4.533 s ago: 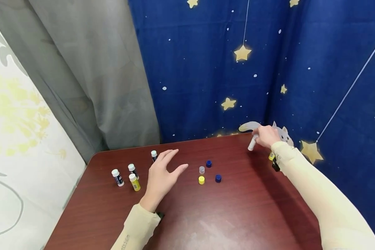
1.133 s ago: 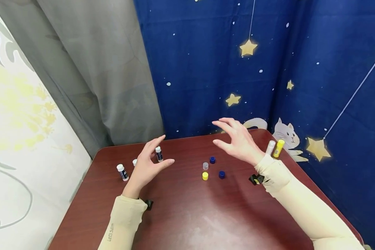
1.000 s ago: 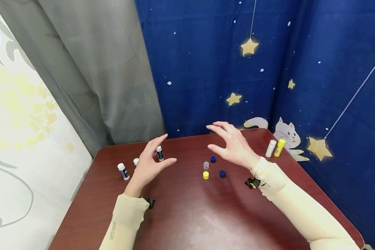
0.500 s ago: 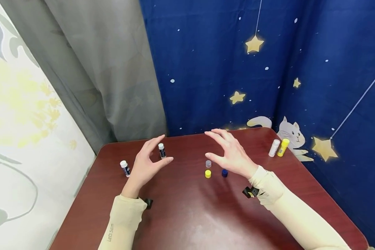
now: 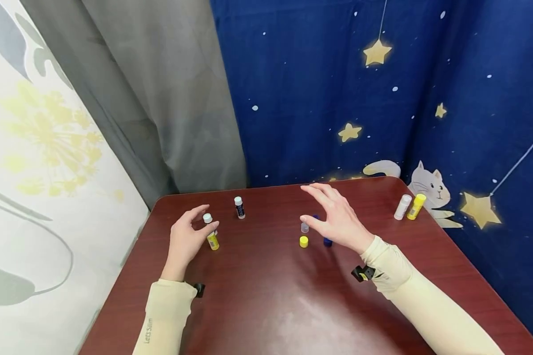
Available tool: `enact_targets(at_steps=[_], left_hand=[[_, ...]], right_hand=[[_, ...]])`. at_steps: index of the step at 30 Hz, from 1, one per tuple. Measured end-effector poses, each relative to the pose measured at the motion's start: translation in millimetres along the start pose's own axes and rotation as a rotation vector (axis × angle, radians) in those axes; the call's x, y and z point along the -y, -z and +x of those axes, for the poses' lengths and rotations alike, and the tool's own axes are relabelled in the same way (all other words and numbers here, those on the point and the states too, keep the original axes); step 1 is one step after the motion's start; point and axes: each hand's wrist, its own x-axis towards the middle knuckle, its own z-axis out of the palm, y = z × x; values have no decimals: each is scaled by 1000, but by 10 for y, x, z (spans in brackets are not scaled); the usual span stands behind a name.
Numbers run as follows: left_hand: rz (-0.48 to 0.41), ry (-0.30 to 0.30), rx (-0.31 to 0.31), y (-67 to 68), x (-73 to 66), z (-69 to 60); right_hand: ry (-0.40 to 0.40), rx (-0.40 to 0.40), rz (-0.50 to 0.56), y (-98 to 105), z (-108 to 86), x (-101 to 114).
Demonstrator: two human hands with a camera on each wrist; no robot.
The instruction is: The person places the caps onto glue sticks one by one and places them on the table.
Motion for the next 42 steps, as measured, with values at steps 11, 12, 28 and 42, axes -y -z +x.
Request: enact_targets(at_steps=[11, 12, 28, 42], left_hand=[[-45, 193, 26, -188, 416, -80], [-48, 206, 28, -209, 445, -84], [-155, 398, -6, -460, 746, -54], [-240, 417, 48, -513, 849, -26]], right_hand=[[-13, 41, 13, -71, -69, -31], [-14, 44, 16, -79, -76, -32], [-34, 83, 22, -179, -169, -57], [-47, 93, 20, -237, -235, -75]])
